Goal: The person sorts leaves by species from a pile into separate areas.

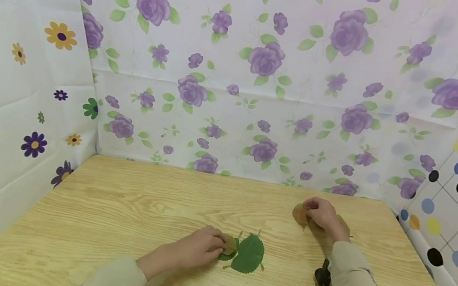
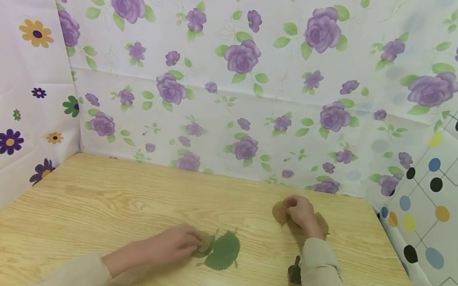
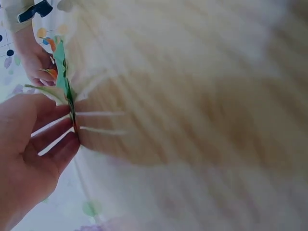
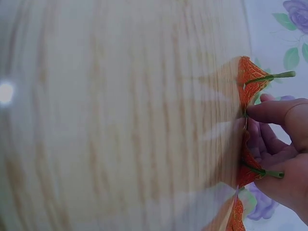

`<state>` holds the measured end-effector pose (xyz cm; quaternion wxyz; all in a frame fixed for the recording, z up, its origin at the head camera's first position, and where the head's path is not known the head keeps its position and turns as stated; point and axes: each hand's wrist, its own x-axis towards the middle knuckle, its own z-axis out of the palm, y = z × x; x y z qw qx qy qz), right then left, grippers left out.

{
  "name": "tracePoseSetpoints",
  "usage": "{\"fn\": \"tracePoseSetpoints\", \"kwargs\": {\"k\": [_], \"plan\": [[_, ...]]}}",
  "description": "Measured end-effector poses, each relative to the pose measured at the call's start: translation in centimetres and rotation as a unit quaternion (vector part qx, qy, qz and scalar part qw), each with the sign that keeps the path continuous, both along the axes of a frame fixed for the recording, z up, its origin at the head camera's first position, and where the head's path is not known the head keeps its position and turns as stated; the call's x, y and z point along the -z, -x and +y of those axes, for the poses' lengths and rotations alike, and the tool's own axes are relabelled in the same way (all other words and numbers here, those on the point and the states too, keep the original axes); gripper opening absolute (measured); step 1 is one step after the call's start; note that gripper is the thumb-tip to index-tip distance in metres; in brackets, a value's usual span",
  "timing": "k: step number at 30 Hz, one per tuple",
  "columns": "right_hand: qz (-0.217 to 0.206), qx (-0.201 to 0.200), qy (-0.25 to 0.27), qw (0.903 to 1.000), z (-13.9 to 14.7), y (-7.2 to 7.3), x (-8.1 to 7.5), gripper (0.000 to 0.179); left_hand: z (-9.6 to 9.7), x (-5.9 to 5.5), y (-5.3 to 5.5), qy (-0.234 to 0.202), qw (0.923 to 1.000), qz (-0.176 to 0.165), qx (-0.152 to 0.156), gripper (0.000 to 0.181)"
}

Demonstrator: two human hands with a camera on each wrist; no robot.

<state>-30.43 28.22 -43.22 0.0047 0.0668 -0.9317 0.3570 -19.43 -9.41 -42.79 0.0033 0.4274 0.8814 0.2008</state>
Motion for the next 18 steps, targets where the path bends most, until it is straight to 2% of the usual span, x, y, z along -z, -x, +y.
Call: {"fn": "tracePoseSetpoints", "kwargs": {"k": [5, 9, 14, 18], "plan": [[-0.019, -0.006, 0.008, 0.9998, 0.04, -0.13, -0.04, 0.025, 0.57, 0.27, 0.13, -0.042, 0.9977, 0.026, -0.047, 0.009], [-0.029, -0.012, 0.014, 0.9994, 0.09, -0.23, -0.09, 0.027, 0.83, 0.14, -0.03, -0.049, 0.9943, 0.033, -0.089, 0.007], [-0.03, -0.01, 0.017, 0.9993, 0.19, -0.12, -0.01, 0.026, 0.95, -0.07, -0.37, -0.039, 0.9908, 0.035, -0.125, 0.02], [-0.03, -0.008, 0.012, 0.9994, 0.14, 0.0, 0.06, 0.024, 1.03, -0.03, -0.4, -0.045, 0.9892, 0.016, -0.138, 0.032]]}}
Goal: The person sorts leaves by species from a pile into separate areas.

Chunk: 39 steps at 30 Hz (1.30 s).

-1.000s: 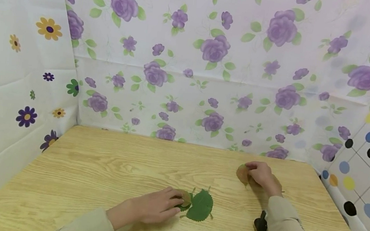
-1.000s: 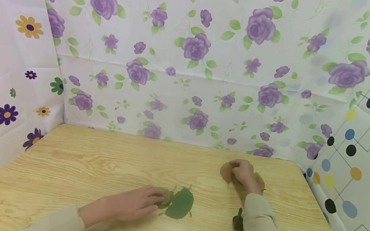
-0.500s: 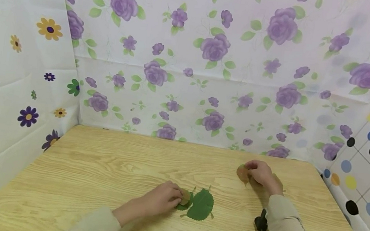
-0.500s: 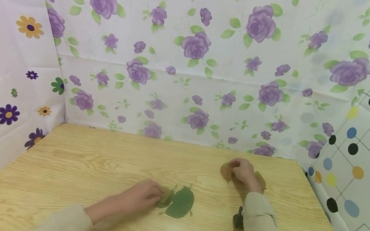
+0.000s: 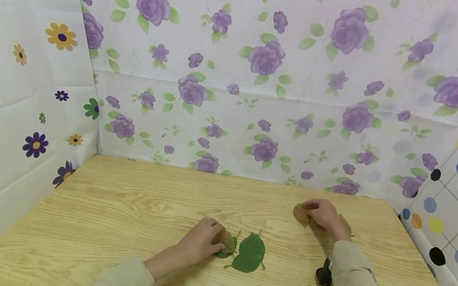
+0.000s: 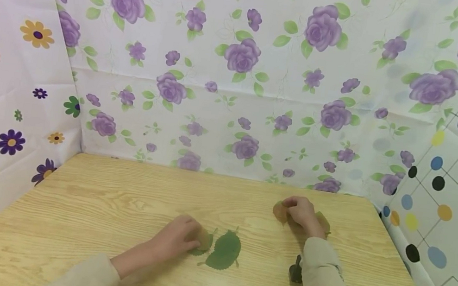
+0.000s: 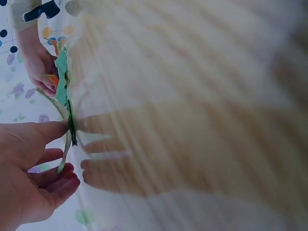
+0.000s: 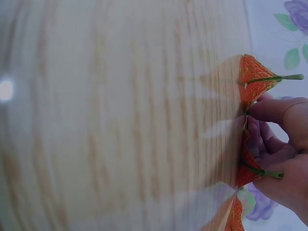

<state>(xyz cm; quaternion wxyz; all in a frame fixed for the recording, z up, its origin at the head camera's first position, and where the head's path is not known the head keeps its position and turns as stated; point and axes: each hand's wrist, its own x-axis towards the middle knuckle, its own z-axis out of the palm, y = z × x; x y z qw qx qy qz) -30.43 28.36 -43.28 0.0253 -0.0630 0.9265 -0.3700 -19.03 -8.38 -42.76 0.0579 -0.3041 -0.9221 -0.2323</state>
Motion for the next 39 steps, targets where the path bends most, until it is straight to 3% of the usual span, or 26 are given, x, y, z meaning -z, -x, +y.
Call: {"fn": "tracePoseSetpoints", "kwargs": {"k": [5, 12, 16, 20, 22, 27, 32, 39], "plan": [[0.007, -0.005, -0.007, 0.9999, 0.0, 0.2, 0.2, 0.023, 0.4, 0.1, 0.2, -0.046, 0.9982, -0.037, -0.008, 0.039], [0.013, -0.009, -0.01, 0.9998, -0.1, 0.1, 0.1, 0.023, 0.9, 0.5, 0.5, -0.138, 0.9867, -0.085, -0.016, 0.059], [0.02, -0.013, -0.015, 0.9996, -0.2, -0.1, 0.0, 0.023, 0.7, 1.0, 0.9, -0.181, 0.9762, -0.119, -0.011, 0.055], [0.022, -0.015, -0.019, 0.9995, -0.3, -0.3, -0.2, 0.023, 0.4, 1.2, 1.3, -0.219, 0.9606, -0.17, -0.015, 0.043], [0.024, -0.015, -0.022, 0.9994, -0.3, -0.4, -0.2, 0.023, 0.3, 1.0, 1.6, -0.232, 0.9552, -0.182, -0.018, 0.035], [0.03, -0.012, -0.028, 0.9991, -0.2, -0.2, -0.1, 0.023, 0.3, 0.1, 2.2, -0.246, 0.9504, -0.19, -0.012, 0.017], [0.034, -0.013, -0.029, 0.9989, -0.1, 0.0, 0.1, 0.024, 0.9, -1.1, 3.1, -0.272, 0.9405, -0.204, -0.011, 0.013], [0.022, -0.006, -0.02, 0.9995, -0.2, -0.2, 0.1, 0.024, 2.7, -1.9, 4.6, -0.327, 0.9116, -0.247, -0.025, 0.016]]}}
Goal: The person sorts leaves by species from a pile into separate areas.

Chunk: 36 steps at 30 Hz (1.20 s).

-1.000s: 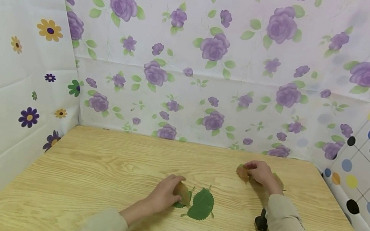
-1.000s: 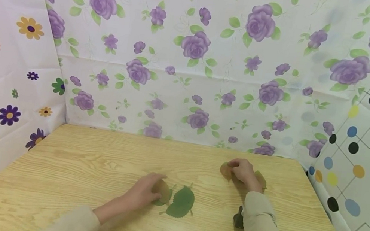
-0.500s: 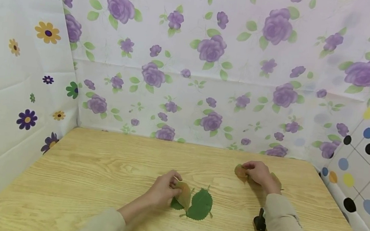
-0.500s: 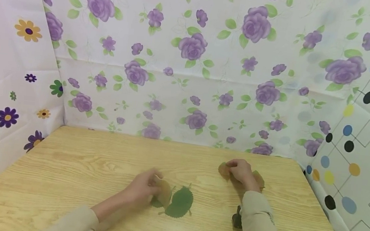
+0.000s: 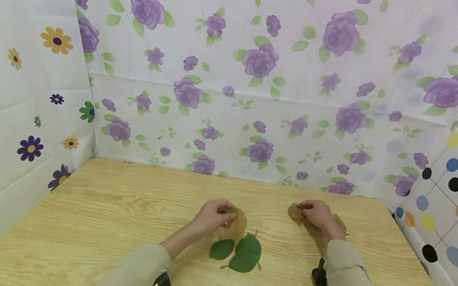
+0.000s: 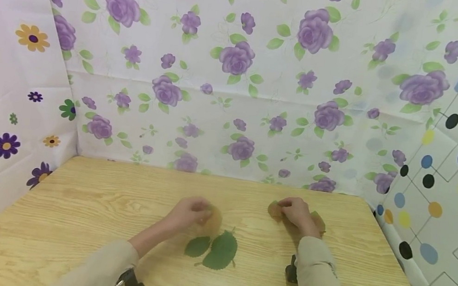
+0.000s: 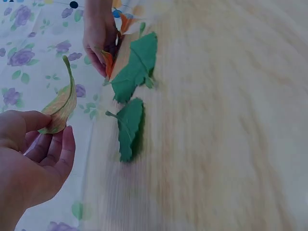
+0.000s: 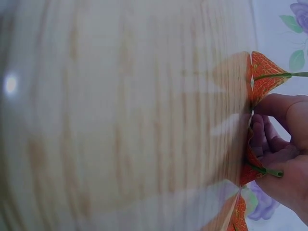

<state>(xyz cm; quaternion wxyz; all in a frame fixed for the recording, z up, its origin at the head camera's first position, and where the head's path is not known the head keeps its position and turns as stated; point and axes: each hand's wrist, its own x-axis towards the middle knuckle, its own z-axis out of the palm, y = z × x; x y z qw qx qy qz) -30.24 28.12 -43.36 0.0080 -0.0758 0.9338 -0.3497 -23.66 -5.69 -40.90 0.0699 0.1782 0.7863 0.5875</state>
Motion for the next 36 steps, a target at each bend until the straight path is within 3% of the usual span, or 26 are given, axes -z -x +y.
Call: {"fn": "tracePoseSetpoints", "kwargs": {"k": [12, 17, 23, 28, 33, 36], "plan": [[0.001, 0.001, 0.01, 1.0, 0.1, 0.1, 0.3, 0.025, 5.0, -0.5, 3.1, -0.044, 0.9969, -0.054, -0.036, 0.034], [0.009, 0.002, 0.012, 0.9999, -0.1, 0.1, 0.3, 0.026, 6.8, -0.7, 4.2, -0.023, 0.997, -0.059, -0.044, 0.04], [0.014, 0.003, 0.003, 0.9999, 0.0, 0.1, 0.5, 0.025, 8.3, -0.6, 5.8, 0.04, 0.9985, -0.016, -0.034, 0.043], [0.016, 0.004, 0.012, 0.9998, -0.3, 0.1, 0.4, 0.024, 8.9, -0.6, 6.5, 0.054, 0.998, 0.008, -0.033, 0.033], [0.023, 0.013, 0.011, 0.9996, -0.4, 0.0, 0.4, 0.023, 10.0, -0.2, 7.0, 0.053, 0.9965, 0.029, -0.058, 0.023], [0.022, 0.011, 0.01, 0.9996, -0.4, -0.1, 0.4, 0.023, 10.7, 0.5, 7.4, 0.075, 0.9933, 0.047, -0.074, 0.019]]}}
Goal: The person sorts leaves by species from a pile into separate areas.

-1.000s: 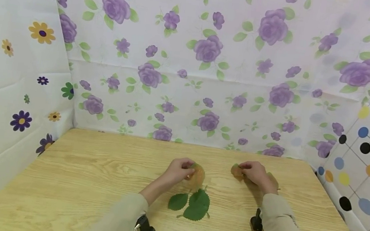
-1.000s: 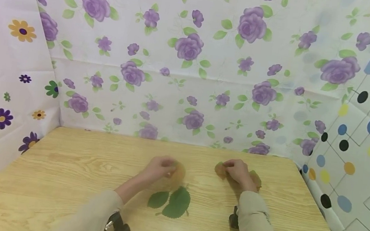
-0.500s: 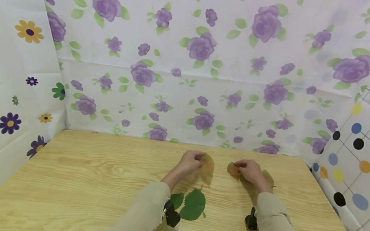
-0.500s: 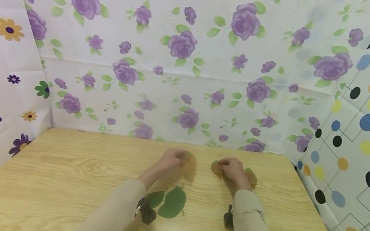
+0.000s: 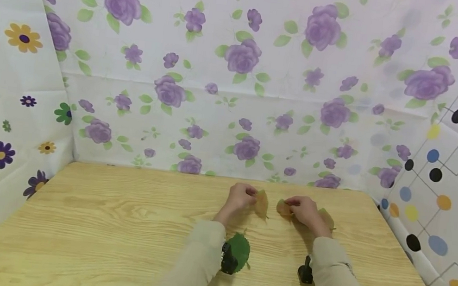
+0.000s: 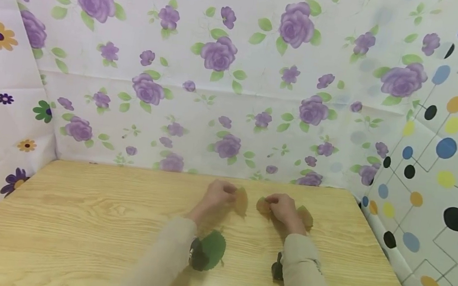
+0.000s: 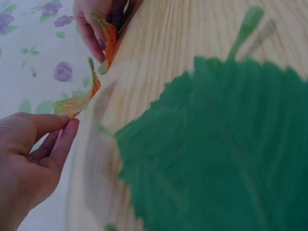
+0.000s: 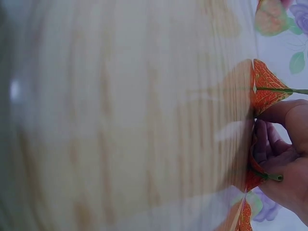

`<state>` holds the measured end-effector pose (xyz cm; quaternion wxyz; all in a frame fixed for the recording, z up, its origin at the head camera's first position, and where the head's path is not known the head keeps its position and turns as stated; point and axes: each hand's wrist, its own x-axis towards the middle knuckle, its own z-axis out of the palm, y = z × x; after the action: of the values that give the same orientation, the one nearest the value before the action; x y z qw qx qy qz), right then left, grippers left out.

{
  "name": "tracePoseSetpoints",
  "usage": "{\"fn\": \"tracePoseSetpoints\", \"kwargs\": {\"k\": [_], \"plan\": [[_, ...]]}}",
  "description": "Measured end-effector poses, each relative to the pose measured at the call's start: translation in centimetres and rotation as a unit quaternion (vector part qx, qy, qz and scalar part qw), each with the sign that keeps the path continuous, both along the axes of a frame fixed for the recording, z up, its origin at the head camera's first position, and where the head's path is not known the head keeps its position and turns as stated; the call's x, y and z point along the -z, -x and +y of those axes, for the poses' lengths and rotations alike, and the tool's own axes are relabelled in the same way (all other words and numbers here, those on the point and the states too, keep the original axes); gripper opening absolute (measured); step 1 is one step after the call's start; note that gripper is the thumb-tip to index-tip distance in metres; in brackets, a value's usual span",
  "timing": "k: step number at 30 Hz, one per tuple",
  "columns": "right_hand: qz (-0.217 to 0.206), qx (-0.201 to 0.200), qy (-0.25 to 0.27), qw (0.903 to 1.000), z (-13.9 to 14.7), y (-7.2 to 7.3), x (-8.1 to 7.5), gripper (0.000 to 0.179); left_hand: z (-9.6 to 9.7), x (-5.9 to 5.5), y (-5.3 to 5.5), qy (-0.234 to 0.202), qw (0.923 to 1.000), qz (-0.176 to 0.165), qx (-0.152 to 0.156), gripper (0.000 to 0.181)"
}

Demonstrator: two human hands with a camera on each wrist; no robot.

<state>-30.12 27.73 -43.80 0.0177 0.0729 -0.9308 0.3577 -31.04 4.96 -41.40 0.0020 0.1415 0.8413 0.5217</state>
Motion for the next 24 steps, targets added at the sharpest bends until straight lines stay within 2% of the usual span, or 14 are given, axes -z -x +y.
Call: {"fn": "tracePoseSetpoints", "kwargs": {"k": [4, 8, 13, 20, 24], "plan": [[-0.005, -0.002, 0.0, 1.0, -0.2, 0.1, 0.3, 0.023, 0.6, 0.9, 0.3, 0.024, 0.9993, 0.008, -0.027, 0.018], [-0.002, -0.002, 0.0, 1.0, -0.2, 0.3, 0.5, 0.022, 1.2, 1.3, 0.4, 0.031, 0.9984, 0.013, -0.046, 0.018], [-0.006, 0.0, 0.002, 1.0, 0.0, 0.4, 0.5, 0.022, 1.8, 1.3, 0.3, 0.045, 0.9975, 0.004, -0.054, 0.018], [-0.001, 0.007, 0.0, 1.0, 0.0, 0.3, 0.3, 0.022, 2.8, 1.0, 0.4, 0.072, 0.9951, 0.035, -0.057, 0.017], [0.0, 0.009, -0.002, 1.0, -0.1, 0.1, 0.2, 0.023, 3.2, 1.0, 0.3, 0.078, 0.9952, 0.023, -0.056, 0.018]]}}
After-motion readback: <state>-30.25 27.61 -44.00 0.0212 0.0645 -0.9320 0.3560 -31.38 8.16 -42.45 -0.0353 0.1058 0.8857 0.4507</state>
